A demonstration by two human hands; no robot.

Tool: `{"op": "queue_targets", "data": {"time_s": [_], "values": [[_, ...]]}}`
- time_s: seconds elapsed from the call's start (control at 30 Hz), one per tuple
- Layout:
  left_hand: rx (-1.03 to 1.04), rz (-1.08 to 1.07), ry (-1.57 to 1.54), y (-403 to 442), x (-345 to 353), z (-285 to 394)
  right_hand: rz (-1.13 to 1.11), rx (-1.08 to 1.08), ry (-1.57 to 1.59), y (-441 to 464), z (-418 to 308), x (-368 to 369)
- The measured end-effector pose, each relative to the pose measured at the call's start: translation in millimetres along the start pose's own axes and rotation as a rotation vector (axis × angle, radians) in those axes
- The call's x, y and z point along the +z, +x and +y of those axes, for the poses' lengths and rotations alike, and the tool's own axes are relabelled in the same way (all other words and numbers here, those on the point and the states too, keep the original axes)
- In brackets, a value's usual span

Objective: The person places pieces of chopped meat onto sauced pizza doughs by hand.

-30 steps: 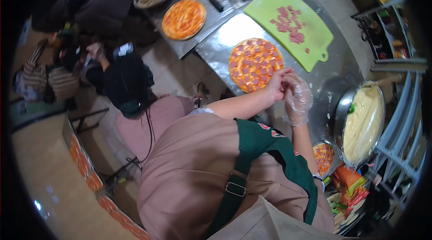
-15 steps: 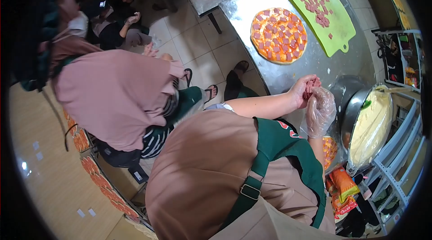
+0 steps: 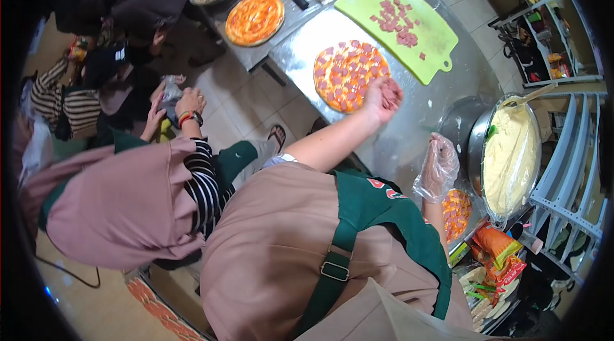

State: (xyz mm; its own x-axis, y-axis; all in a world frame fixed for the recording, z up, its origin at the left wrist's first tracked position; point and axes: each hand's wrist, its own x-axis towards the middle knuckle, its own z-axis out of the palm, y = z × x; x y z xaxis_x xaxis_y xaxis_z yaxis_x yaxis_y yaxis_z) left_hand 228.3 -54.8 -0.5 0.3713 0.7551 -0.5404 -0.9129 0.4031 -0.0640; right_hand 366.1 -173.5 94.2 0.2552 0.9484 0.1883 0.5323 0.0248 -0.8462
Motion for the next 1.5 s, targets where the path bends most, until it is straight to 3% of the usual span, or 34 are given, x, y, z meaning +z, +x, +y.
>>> {"op": "queue_targets", "data": {"time_s": [0.07, 0.23, 0.3, 0.33, 0.4, 0.43, 0.5, 0.53, 0.57, 0.63, 0.67, 0.7, 0.83, 0.9, 1.03, 1.17, 1.23, 1.27, 1.3, 1.33, 1.37, 1.4, 1.43, 1.47, 1.5], "values": [[0.059, 0.015, 0.047, 18, 11, 33, 0.073, 0.077, 0.125, 5, -1, 8], [0.227, 0.173, 0.1, 90, 53, 93, 0.133, 0.086, 0.026, 20, -4, 27], [0.096, -0.172, 0.335, 146, 37, 119, 0.146, 0.068, -0.098, 25, -13, 35], [0.11, -0.169, 0.334, 146, 54, 117, 0.144, 0.073, -0.063, 26, -10, 39], [0.442, 0.25, 0.532, 139, 98, 103, 0.143, 0.093, -0.078, 27, -15, 45], [0.445, 0.25, 0.527, 154, 99, 102, 0.154, 0.118, -0.1, 28, -17, 47], [0.661, 0.257, 0.744, 178, 97, 104, 0.181, 0.182, 0.011, 29, -14, 53], [0.445, 0.232, 0.868, 152, 113, 108, 0.186, 0.212, 0.026, 30, -13, 54], [0.442, 0.235, 0.864, 138, 127, 103, 0.191, 0.244, 0.041, 30, -12, 55], [0.645, 0.464, 1.431, 122, 142, 100, 0.173, 0.247, 0.032, 32, -10, 58], [0.489, 0.342, 1.368, 140, 132, 101, 0.16, 0.248, 0.032, 34, -10, 60], [0.491, 0.346, 1.362, 138, 132, 102, 0.153, 0.245, 0.03, 36, -10, 64], [0.695, 0.176, 1.591, 137, 121, 113, 0.135, 0.186, 0.001, 50, -23, 76], [0.802, -0.091, 1.535, 135, 116, 123, 0.11, 0.164, -0.092, 53, -26, 80], [0.838, -0.065, 1.737, 115, 130, 124, 0.08, 0.155, -0.034, 58, -26, 85], [0.867, -0.16, 1.509, 131, 122, 129, 0.088, 0.158, -0.069, 59, -25, 85], [1.267, -0.123, 1.42, 130, 112, 149, 0.096, 0.16, -0.063, 58, -22, 83], [1.428, 0.021, 1.515, 131, 101, 171, 0.109, 0.165, -0.057, 57, -20, 81], [1.387, -0.003, 1.187, 138, 83, 200, 0.116, 0.17, -0.058, 57, -19, 79], [1.625, 0.049, 1.115, 146, 60, 243, 0.128, 0.198, -0.048, 56, -19, 77], [1.609, 0.352, 1.132, 99, 63, 266, 0.14, 0.226, -0.038, 55, -19, 74], [1.707, 0.759, 1.344, 88, 36, 309, 0.146, 0.232, -0.039, 54, -19, 72], [1.794, 0.872, 1.185, 63, 24, 338, 0.152, 0.226, -0.046, 54, -19, 69], [1.777, 1.152, 1.21, 35, 9, 361, 0.158, 0.22, -0.053, 54, -18, 67], [1.717, 1.29, 1.155, 15, -14, 381, 0.163, 0.223, -0.052, 52, -15, 66]]}}
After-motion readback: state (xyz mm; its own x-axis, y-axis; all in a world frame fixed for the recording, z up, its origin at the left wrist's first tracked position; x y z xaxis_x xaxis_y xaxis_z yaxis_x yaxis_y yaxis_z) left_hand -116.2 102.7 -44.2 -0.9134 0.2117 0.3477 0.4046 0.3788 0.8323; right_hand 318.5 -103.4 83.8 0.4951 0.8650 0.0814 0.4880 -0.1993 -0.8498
